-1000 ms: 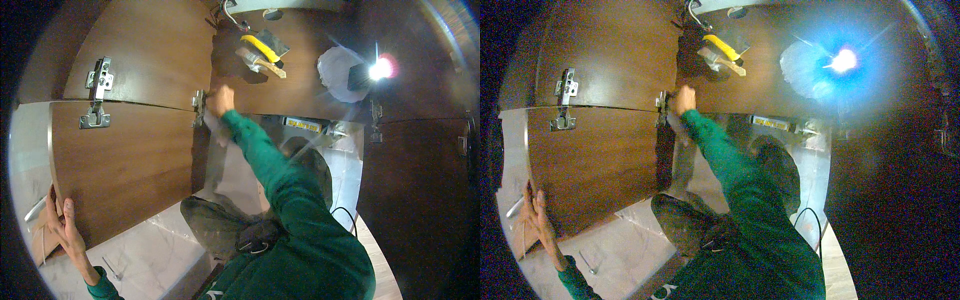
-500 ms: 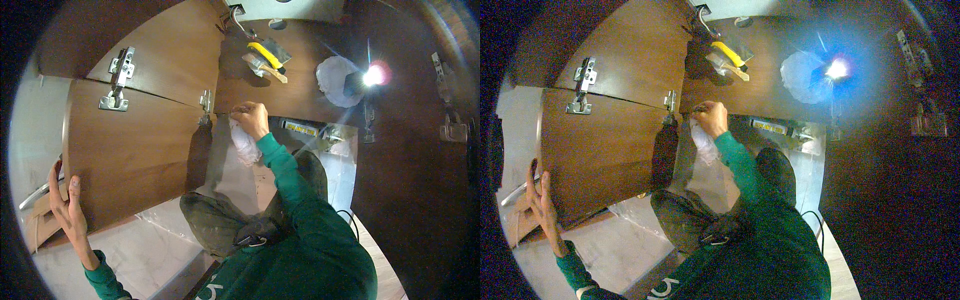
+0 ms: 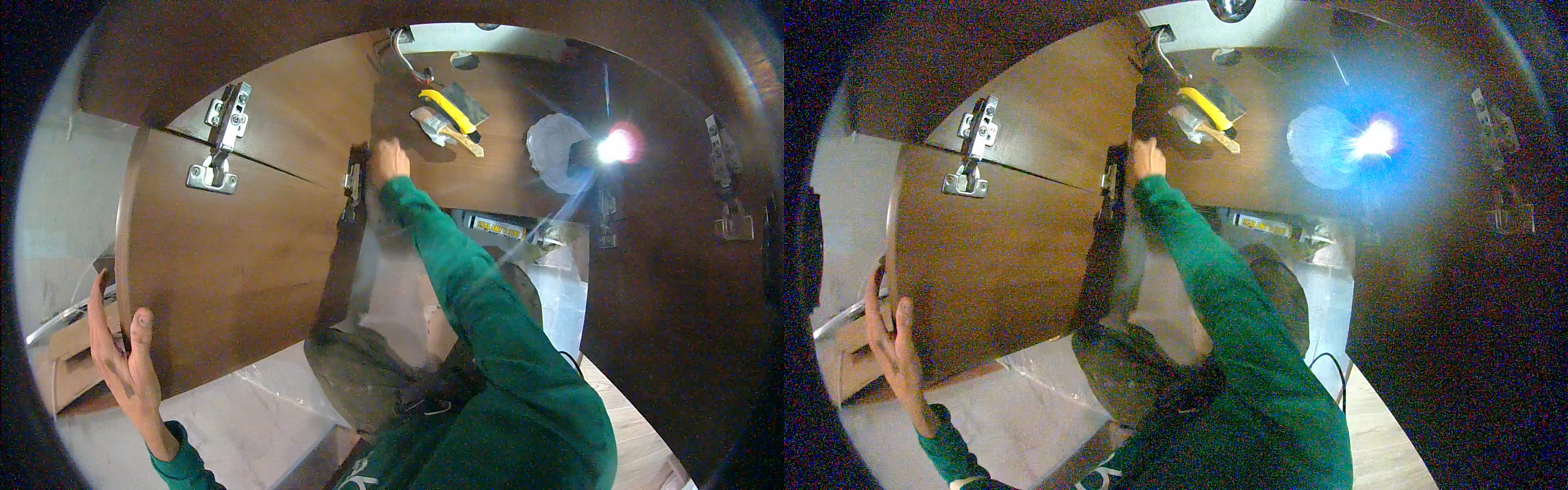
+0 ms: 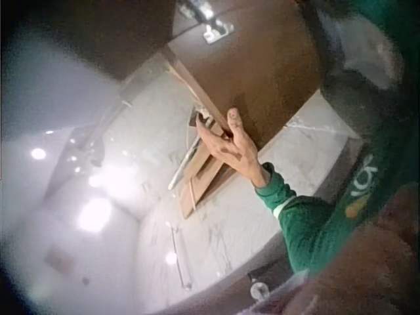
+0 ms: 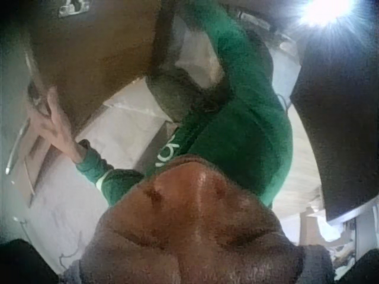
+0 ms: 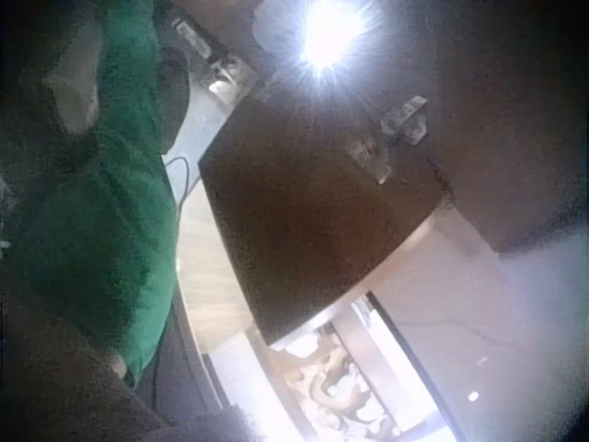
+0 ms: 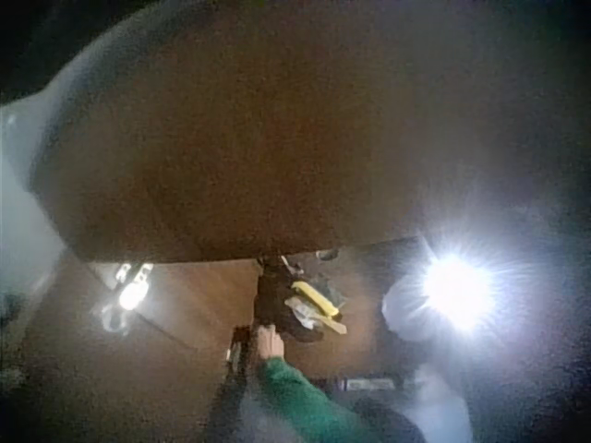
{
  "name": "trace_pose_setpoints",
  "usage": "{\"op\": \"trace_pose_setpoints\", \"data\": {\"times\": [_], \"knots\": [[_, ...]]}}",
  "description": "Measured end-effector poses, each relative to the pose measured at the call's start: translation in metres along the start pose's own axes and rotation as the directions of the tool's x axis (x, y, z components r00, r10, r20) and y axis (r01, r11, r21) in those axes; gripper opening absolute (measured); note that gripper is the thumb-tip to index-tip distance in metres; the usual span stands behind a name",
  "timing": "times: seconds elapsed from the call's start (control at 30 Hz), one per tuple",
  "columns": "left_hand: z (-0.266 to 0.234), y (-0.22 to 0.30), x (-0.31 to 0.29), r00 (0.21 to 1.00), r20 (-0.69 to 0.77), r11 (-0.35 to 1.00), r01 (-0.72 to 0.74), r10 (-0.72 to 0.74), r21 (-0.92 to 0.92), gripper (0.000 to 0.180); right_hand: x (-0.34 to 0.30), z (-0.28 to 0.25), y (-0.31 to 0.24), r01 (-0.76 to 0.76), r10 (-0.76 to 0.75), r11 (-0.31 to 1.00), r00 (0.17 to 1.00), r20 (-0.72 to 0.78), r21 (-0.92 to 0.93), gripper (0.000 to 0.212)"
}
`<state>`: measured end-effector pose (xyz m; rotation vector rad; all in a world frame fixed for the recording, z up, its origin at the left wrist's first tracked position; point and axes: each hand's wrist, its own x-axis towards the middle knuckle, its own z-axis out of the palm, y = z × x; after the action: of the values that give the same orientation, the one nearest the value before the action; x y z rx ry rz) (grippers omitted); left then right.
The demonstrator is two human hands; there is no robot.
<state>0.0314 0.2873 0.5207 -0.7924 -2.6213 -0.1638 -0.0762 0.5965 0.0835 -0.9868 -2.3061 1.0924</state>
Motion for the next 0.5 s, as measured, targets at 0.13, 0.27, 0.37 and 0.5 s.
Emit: {"op": "trace_pose_setpoints", "data": {"times": [0.13,0.27,0.37,0.5], "knots": [[-0.004,0.001,0.004,1.000,0.029,0.999,0.013,-0.012,-0.029,0.066,0.063,0.003,-0.014,-0.032,0.024,0.998,0.991,-0.128,-0.058,0.016],[-0.002,0.000,0.008,0.999,0.026,0.997,0.029,-0.028,-0.065,0.069,0.019,0.005,0.005,0.092,-0.091,0.990,0.996,0.012,-0.107,0.014],[0.003,-0.005,0.011,1.000,-0.029,0.986,-0.010,0.005,-0.167,0.073,-0.069,-0.012,0.016,0.065,-0.055,0.997,0.968,0.245,-0.032,0.017],[0.006,-0.017,0.013,0.994,-0.058,0.976,-0.099,0.089,-0.196,0.081,-0.177,-0.087,0.032,-0.002,-0.033,0.992,0.961,0.275,0.128,0.031]]}}
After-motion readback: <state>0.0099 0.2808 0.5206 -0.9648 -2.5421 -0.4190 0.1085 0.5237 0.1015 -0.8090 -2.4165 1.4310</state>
